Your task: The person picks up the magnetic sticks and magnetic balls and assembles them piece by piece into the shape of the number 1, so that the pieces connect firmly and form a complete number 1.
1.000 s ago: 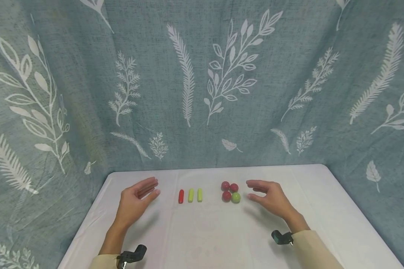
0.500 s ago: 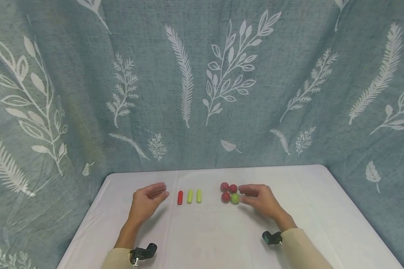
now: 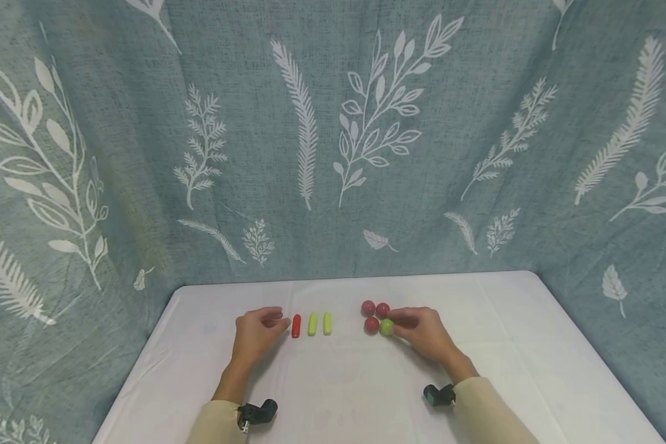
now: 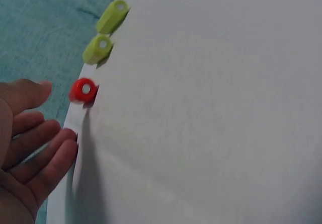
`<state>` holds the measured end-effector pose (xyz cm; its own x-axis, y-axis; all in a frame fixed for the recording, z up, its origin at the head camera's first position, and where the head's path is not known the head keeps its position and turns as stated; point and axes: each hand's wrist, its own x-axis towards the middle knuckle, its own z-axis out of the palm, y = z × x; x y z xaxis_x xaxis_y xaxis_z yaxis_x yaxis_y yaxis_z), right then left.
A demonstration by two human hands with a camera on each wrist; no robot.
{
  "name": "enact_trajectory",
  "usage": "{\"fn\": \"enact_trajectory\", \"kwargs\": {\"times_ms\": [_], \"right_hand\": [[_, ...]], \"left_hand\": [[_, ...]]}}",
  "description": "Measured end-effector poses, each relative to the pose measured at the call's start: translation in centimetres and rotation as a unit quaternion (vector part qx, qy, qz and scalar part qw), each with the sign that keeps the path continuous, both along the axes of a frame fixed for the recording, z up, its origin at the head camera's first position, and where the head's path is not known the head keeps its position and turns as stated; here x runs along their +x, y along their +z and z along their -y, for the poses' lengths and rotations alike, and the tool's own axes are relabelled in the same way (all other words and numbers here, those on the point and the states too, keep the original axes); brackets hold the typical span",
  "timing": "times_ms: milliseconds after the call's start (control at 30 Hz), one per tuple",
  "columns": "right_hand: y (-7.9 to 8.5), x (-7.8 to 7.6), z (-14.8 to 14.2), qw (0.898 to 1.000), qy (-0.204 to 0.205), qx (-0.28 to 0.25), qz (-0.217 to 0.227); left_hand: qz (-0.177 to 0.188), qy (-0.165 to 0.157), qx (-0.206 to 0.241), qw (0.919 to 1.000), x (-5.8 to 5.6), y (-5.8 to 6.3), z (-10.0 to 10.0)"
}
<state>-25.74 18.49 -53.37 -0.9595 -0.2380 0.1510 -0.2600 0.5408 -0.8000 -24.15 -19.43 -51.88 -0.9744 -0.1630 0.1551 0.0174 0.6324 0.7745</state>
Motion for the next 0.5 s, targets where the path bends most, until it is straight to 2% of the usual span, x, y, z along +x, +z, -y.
{"fn": "enact_trajectory", "kwargs": {"times_ms": [333,500], "right_hand": [[-0.1,0.1,-0.2,1.000,-0.002,0.024,-0.008],[-0.2,0.3,-0.2,0.999,-0.002,0.030,-0.011]], "left_hand": [[0.028,0.003,-0.066,0.9974,-0.8,0.1,-2.2],[0.046,0.004,-0.086,0.9953,-0.8,0.4,-2.9]]}}
